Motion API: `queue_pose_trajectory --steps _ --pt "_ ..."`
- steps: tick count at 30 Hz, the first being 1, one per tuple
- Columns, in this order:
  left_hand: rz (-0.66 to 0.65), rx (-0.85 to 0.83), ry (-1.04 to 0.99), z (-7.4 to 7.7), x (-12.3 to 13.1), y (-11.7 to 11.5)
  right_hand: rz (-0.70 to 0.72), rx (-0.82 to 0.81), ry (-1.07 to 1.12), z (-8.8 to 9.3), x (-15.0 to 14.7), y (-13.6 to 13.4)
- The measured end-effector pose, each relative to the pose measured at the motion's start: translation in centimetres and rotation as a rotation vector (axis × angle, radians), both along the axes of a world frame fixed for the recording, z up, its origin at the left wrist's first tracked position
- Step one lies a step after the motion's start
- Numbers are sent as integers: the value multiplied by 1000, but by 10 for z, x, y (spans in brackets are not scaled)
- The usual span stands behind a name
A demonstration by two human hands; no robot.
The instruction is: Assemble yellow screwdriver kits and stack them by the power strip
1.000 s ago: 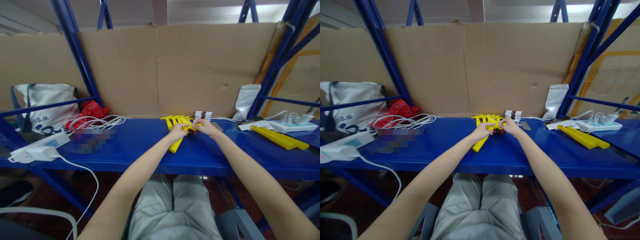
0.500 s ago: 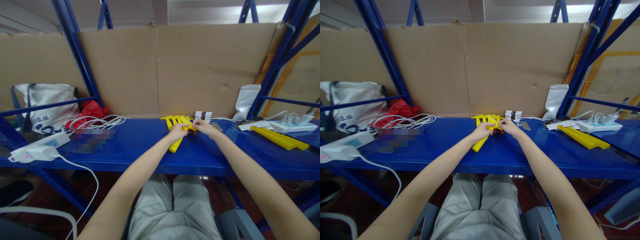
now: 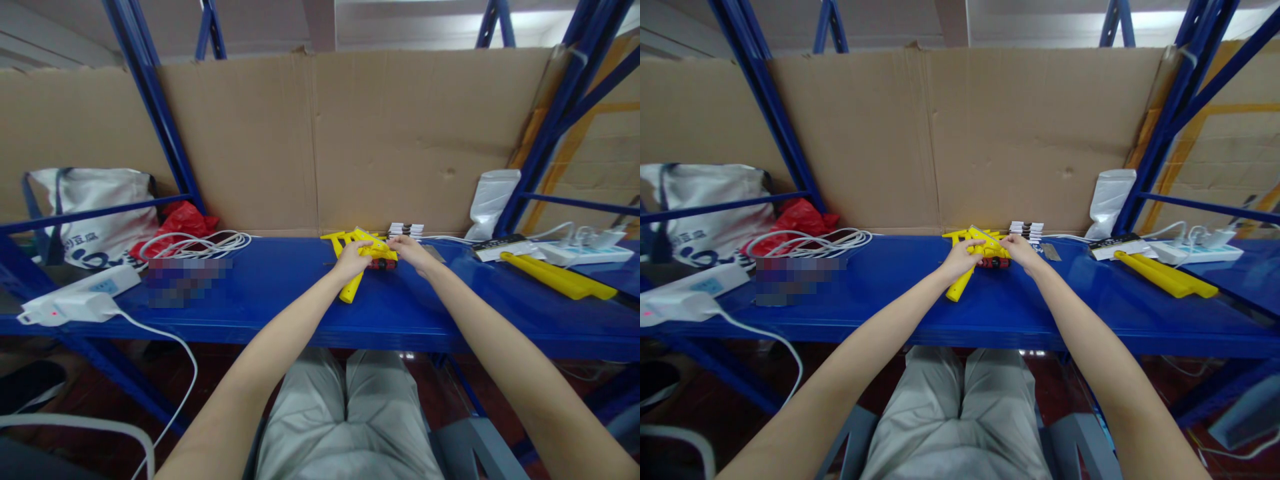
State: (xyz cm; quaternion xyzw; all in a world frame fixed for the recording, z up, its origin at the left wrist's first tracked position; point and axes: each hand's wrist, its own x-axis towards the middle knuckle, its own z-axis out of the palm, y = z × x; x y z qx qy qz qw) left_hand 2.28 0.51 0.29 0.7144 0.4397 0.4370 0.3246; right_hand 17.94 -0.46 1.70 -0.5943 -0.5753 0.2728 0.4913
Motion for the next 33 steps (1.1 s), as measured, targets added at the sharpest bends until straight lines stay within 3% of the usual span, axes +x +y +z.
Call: queue_pose_trajectory --steps 6,12,19,33 --pt "-29 -31 44 4 0 -4 56 -74 77 0 1 -1" --pt "-47 264 381 1 -7 -8 101 -19 91 -2 5 2" --pt "21 286 667 6 -9 -22 86 26 48 -1 5 1" --pt "-8 270 705 5 -9 -24 107 61 12 -3 8 4"
